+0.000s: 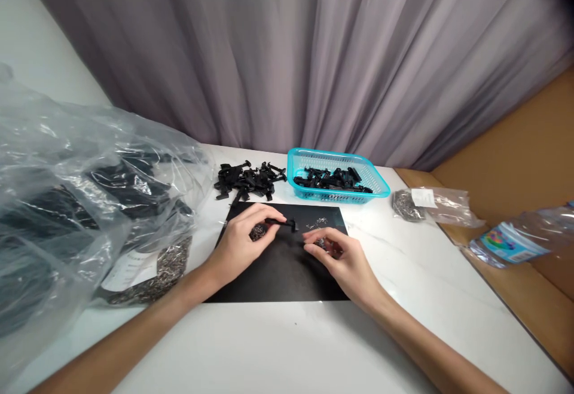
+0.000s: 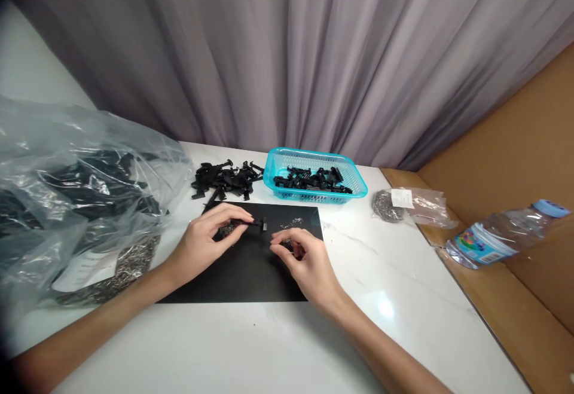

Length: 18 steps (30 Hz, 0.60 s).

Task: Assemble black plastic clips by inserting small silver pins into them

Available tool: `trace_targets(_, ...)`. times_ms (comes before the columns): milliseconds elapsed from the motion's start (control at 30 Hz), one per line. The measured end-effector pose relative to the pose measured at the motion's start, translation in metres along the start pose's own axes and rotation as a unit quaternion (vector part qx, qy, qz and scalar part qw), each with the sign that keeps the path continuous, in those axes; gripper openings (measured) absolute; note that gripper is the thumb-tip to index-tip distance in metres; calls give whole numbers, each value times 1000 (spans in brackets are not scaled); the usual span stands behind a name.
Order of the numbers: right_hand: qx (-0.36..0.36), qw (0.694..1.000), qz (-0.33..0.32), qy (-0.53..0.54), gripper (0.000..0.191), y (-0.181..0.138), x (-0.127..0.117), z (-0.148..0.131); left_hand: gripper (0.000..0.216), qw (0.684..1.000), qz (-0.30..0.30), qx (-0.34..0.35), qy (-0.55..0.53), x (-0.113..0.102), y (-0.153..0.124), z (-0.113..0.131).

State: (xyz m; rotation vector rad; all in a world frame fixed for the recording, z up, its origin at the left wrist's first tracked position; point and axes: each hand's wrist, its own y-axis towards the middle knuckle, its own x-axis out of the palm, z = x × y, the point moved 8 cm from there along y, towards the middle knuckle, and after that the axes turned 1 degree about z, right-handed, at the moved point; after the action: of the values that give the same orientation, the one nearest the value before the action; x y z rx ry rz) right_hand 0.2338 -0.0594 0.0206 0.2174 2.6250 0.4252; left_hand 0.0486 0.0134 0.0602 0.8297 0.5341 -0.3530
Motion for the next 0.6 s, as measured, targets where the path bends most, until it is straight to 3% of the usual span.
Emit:
trace_targets(133, 67, 991, -12, 113, 20, 2, 1, 5, 4, 994, -32, -55, -94, 15, -8, 3)
trace_targets(333, 90, 989, 10, 120, 24, 1, 1, 14, 19, 962, -47, -141, -229, 29, -13, -3)
trace_targets(500, 101, 988, 18, 118, 24, -1, 2, 14, 14, 975, -65, -127, -173, 30, -14, -1)
trace_targets(600, 101, 989, 20, 106, 24, -3, 2, 11, 21, 973, -94, -157, -141, 33, -18, -5)
